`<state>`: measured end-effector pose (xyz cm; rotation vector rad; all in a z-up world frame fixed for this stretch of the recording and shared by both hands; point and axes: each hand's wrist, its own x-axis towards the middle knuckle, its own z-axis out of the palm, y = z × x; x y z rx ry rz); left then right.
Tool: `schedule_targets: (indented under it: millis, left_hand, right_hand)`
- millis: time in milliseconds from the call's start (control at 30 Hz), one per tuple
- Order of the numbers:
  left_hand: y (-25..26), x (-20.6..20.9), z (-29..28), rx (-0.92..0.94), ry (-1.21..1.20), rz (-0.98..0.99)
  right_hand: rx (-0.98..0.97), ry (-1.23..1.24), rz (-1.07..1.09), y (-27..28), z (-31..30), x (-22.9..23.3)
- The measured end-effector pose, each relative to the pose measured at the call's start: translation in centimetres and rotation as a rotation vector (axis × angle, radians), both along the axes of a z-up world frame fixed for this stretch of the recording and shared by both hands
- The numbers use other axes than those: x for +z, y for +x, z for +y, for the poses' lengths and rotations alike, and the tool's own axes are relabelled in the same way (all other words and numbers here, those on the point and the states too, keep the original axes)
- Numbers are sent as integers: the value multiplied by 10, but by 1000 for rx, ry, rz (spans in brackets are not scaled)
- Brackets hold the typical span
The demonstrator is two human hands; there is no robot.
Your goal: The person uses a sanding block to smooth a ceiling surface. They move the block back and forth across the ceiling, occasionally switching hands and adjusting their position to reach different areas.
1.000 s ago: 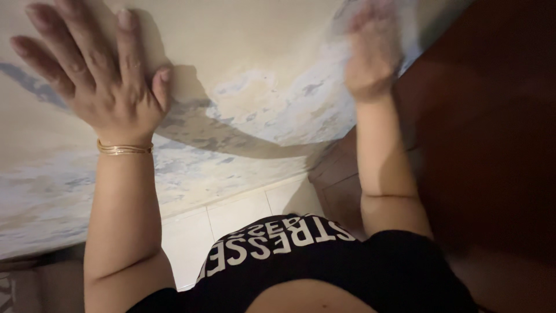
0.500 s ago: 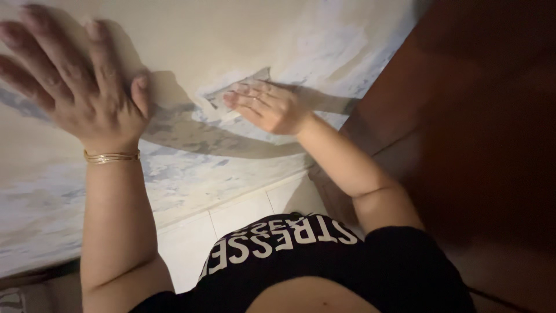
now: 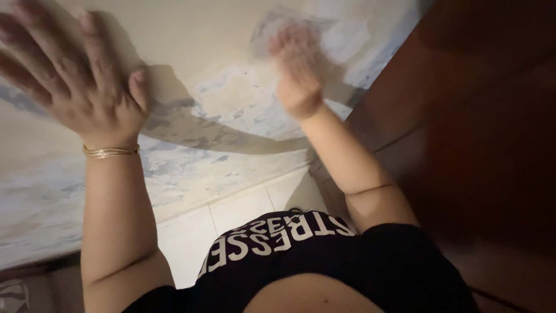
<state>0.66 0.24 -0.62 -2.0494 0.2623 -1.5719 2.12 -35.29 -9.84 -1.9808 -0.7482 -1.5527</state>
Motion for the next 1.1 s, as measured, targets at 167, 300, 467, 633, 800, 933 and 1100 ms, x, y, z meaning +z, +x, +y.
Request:
schedule_targets:
  millis: [167,300,467,633,800,933,1100]
  left_hand:
    - [-7,-8,1,67,-52,98]
    - [-5,-6,2,91,1,-3]
    - [-4,-7,1,61,-18,-11]
    - [-1,-8,-2,51,-45,3]
    - [-2,-12,2,65,-29,-12]
    - [-4,-13,4,40,-85,96]
    - [-6,-11,3,-2,-83,109]
  right_hand:
    - [78,-541,-222,-1,22,-16]
    - [16,-367,-108,7,-46,25]
    - [-194,-88,-136,9,-102,57]
    - [13,130,-94,10,-28,15]
    - [-99,-428,-214,1,20,-24]
    - [29,-600,-282,8,-20,2]
    - [-188,-191,-150,10,-102,46]
